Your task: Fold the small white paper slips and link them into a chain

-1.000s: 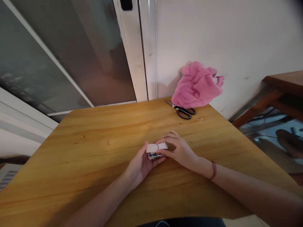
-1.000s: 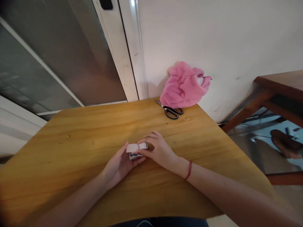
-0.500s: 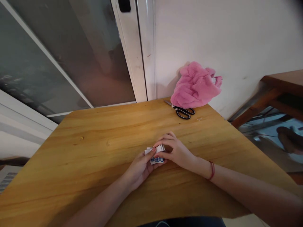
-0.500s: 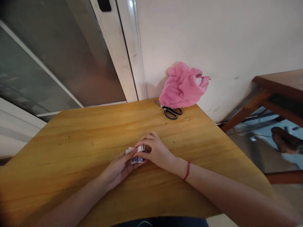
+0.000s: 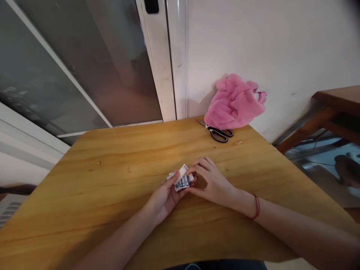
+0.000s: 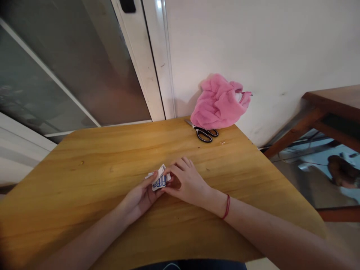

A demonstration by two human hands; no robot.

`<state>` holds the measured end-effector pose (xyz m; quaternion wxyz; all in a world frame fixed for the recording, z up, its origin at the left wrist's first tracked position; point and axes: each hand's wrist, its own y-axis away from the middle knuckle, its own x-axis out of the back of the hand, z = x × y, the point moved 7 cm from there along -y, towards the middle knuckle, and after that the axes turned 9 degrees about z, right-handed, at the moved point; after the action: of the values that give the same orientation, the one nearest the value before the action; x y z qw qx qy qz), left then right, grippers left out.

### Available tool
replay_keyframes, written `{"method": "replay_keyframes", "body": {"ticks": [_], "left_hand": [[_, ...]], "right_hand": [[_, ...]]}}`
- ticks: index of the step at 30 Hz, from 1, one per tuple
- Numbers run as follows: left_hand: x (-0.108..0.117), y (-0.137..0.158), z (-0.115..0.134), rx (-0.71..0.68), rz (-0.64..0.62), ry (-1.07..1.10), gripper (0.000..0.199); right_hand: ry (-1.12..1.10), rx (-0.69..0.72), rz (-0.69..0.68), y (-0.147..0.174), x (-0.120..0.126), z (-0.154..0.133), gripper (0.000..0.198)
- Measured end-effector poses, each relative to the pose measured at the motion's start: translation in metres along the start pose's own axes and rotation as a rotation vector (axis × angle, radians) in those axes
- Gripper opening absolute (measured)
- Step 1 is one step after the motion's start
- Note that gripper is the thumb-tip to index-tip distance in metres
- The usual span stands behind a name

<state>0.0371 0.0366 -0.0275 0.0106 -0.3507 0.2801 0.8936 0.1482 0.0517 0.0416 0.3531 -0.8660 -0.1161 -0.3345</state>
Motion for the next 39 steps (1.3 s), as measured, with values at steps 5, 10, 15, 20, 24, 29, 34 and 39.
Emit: {"method": "replay_keyframes", "body": {"ticks": [5,10,15,20,24,29,34,39], "left_hand": [[0.0012,0.0007,-0.0005,0.032,-0.001,0.009,0.022],[0.0014,0.0015,-0.0001,0.017,-0.002,0.012,0.02],[0.0031,0.0019,0.0003,-0.008,0.023,0.04,0.017],[0.0028,0.0016,-0.001,0.009,0.02,0.018,0.017],[0.0052,0.0004,0.0002,-0.005,0.031,0.036,0.016],[0.0054,0.0006,-0.0017,0.017,0.019,0.031,0.016],[0.0059,0.0016,-0.0022,0.011,0.035,0.021,0.015],[0.004,0.0024,-0.0015,0.001,0.033,0.012,0.015]], "right_hand": [[-0.013,0.068,-0.028,-0.0004,0.0009,-0.0003,0.026],[0.001,0.08,-0.036,-0.0004,-0.0002,-0.002,0.02],[-0.02,0.074,-0.005,-0.0014,0.0006,0.0002,0.016],[-0.004,0.108,-0.075,-0.0016,-0.0002,0.0003,0.022],[0.029,0.11,-0.089,-0.0011,-0.0008,0.0019,0.018],[0.029,0.123,-0.095,-0.0013,-0.001,0.0057,0.017],[-0.041,0.088,-0.096,-0.0033,0.0014,0.0072,0.014],[-0.063,0.049,-0.055,-0.0048,0.0029,0.0038,0.011]]}}
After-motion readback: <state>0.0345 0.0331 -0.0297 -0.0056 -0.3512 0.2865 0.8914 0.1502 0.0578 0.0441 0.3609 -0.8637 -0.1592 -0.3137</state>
